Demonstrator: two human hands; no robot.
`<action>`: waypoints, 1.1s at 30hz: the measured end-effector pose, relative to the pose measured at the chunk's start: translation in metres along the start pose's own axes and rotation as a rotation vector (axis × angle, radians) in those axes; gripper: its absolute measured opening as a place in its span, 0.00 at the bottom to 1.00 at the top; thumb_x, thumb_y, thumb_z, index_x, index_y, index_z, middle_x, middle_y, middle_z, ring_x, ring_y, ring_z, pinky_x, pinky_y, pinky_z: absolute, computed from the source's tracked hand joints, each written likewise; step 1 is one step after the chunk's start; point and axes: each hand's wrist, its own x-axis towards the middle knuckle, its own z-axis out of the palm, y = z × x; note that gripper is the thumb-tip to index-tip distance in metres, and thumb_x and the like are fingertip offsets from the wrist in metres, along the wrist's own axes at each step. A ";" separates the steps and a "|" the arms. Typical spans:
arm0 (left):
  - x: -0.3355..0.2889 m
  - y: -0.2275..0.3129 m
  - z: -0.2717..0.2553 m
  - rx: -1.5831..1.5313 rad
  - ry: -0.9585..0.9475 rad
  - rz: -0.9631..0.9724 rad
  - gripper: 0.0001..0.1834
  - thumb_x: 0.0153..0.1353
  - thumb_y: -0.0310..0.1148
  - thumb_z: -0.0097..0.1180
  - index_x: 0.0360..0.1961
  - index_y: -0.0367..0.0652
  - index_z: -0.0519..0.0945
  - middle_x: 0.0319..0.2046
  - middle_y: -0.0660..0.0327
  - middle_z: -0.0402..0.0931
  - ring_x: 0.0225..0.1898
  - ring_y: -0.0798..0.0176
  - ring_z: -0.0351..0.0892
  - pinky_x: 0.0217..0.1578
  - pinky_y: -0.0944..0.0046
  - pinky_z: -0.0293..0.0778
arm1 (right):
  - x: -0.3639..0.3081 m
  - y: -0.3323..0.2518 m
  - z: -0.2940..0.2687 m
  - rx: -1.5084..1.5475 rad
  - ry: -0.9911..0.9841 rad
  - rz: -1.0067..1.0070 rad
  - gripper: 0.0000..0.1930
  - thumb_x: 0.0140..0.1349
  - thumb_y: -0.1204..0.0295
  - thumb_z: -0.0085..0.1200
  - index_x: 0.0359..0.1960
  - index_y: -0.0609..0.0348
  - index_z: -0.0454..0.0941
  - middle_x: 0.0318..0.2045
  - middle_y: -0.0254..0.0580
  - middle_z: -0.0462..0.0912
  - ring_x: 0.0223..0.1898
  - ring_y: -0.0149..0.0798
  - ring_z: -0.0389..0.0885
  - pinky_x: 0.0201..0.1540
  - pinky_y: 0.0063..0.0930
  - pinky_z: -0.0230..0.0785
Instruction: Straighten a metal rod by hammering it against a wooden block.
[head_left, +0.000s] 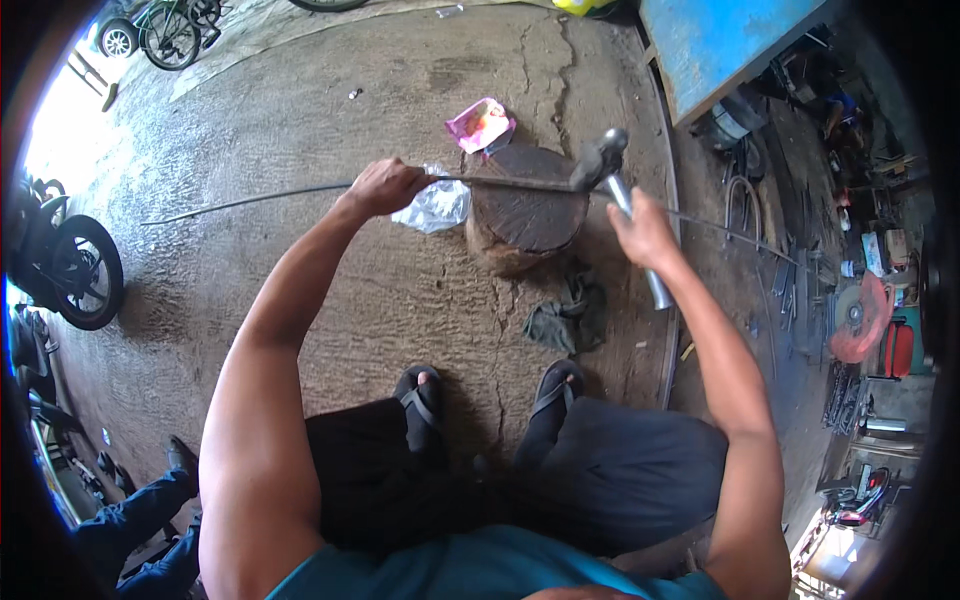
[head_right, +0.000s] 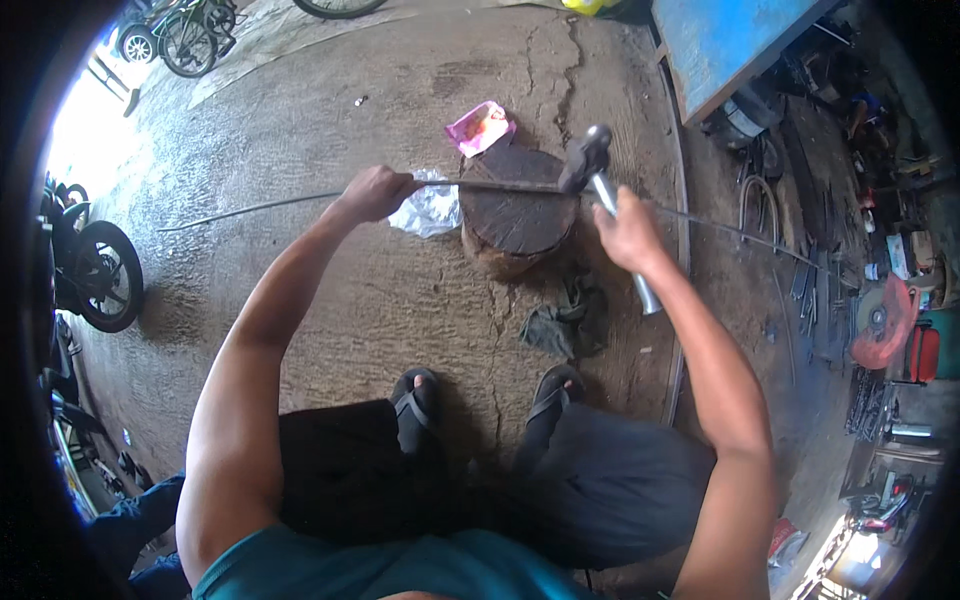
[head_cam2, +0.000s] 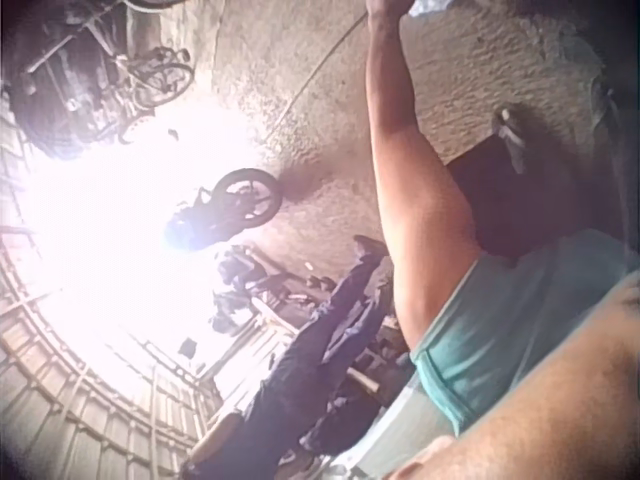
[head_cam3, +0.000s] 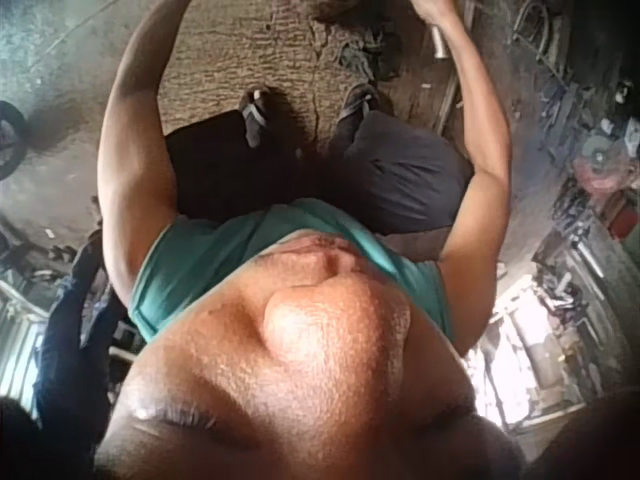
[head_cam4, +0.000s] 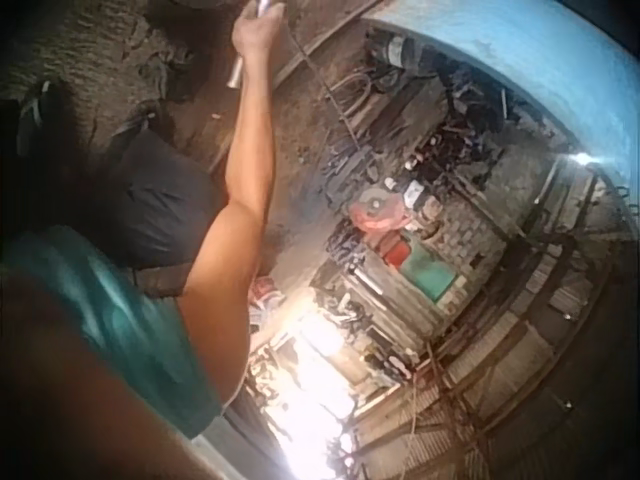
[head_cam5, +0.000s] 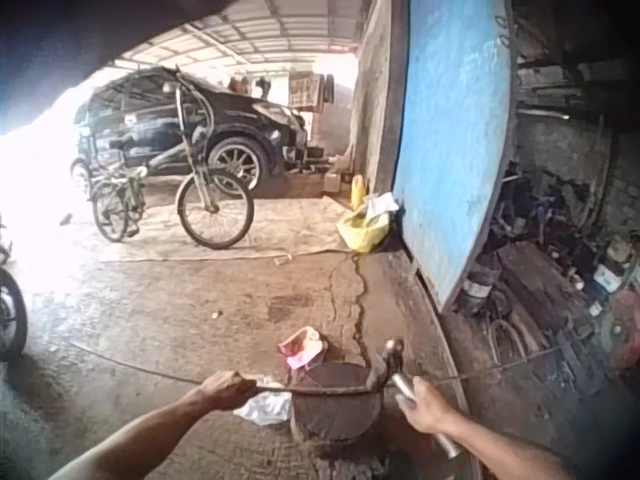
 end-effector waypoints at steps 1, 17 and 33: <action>-0.003 -0.002 0.001 0.006 -0.002 -0.002 0.22 0.69 0.50 0.47 0.31 0.43 0.81 0.21 0.50 0.78 0.23 0.46 0.79 0.27 0.47 0.73 | 0.001 0.005 -0.007 0.081 -0.017 0.116 0.15 0.66 0.64 0.54 0.35 0.66 0.67 0.14 0.47 0.73 0.12 0.44 0.76 0.14 0.39 0.66; -0.032 -0.054 0.011 0.249 0.292 0.134 0.13 0.63 0.43 0.56 0.29 0.46 0.77 0.25 0.59 0.79 0.30 0.53 0.81 0.33 0.54 0.75 | -0.009 -0.061 -0.025 -0.005 -0.088 0.057 0.13 0.66 0.66 0.51 0.32 0.65 0.68 0.24 0.61 0.77 0.30 0.63 0.80 0.32 0.51 0.68; -0.103 -0.038 -0.001 0.061 0.443 -0.691 0.42 0.52 0.50 0.65 0.61 0.42 0.60 0.56 0.52 0.62 0.61 0.49 0.59 0.61 0.46 0.52 | -0.063 -0.007 0.006 0.114 -0.089 0.060 0.14 0.63 0.67 0.56 0.32 0.67 0.68 0.18 0.63 0.76 0.28 0.65 0.80 0.25 0.48 0.68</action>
